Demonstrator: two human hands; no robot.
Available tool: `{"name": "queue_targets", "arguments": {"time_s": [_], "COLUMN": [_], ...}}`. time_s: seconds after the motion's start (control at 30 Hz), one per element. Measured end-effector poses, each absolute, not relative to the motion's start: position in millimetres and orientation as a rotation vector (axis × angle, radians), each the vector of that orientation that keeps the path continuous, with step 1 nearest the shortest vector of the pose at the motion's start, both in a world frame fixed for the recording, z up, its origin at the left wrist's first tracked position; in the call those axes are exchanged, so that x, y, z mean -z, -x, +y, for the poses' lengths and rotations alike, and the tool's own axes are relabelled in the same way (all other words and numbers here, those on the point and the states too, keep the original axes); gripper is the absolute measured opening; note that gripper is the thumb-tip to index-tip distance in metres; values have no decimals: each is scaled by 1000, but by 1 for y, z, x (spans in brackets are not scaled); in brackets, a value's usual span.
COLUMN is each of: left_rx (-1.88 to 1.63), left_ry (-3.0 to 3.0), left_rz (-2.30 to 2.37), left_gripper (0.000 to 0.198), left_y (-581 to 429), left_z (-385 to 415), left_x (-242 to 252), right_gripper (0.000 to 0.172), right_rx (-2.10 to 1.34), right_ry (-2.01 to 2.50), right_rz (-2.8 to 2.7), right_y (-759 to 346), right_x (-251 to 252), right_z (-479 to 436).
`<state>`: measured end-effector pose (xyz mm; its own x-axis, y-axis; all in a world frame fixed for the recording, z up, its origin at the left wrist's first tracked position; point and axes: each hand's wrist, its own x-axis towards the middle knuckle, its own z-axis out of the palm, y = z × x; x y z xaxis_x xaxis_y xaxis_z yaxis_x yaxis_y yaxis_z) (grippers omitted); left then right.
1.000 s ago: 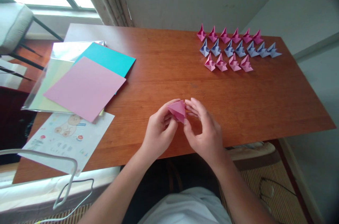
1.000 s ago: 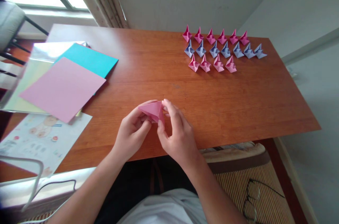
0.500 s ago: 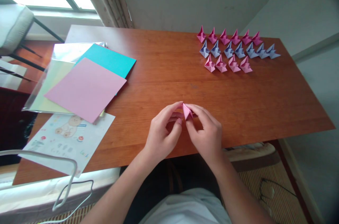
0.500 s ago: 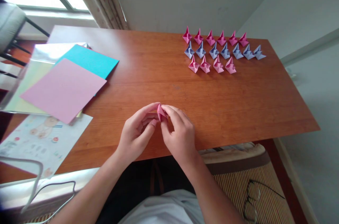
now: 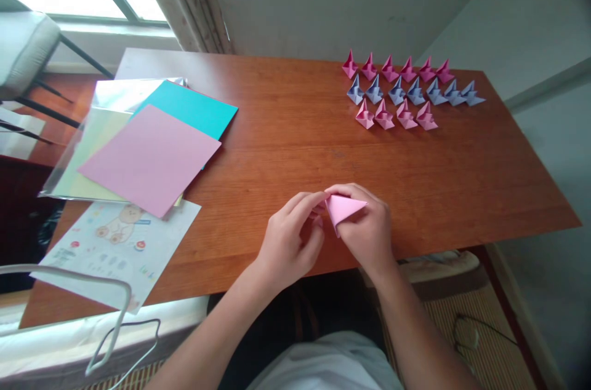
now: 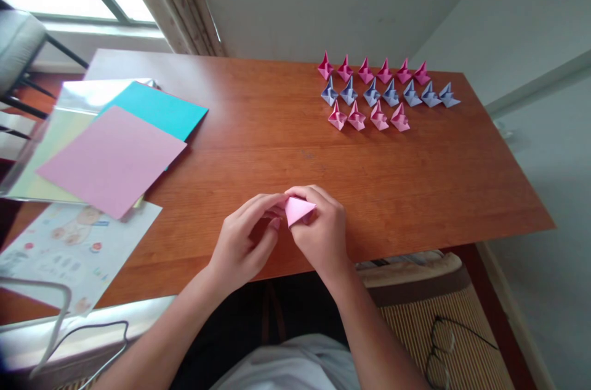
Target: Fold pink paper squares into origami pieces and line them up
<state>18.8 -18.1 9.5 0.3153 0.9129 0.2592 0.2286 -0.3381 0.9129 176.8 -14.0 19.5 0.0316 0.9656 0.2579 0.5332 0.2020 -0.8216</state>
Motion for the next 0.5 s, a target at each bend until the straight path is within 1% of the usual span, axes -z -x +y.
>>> {"name": "queue_targets", "arguments": {"time_s": [0.1, 0.27, 0.33, 0.43, 0.5], "left_rx": [-1042, -1049, -1079, -1130, -1158], "left_ry": [-1765, -1672, -1633, -1644, -1682], "left_rz": [1006, 926, 934, 932, 906], "left_gripper": [37, 45, 42, 39, 40], "left_y": [-19, -20, -20, -20, -20], "left_z": [-18, -18, -18, -18, -18], "left_x": [-12, -11, -11, -11, -13], "right_gripper": [24, 27, 31, 39, 40], "right_rx": [-609, -504, -470, -532, -619], "right_ry": [1438, 1423, 1392, 1361, 1360], "right_rz": [-1624, -1636, -1662, -1625, -1562], "right_y": [-176, -177, -177, -176, -175], "right_x": [-21, -21, -20, -18, -18], "right_z": [-13, -14, -16, -17, -17]}}
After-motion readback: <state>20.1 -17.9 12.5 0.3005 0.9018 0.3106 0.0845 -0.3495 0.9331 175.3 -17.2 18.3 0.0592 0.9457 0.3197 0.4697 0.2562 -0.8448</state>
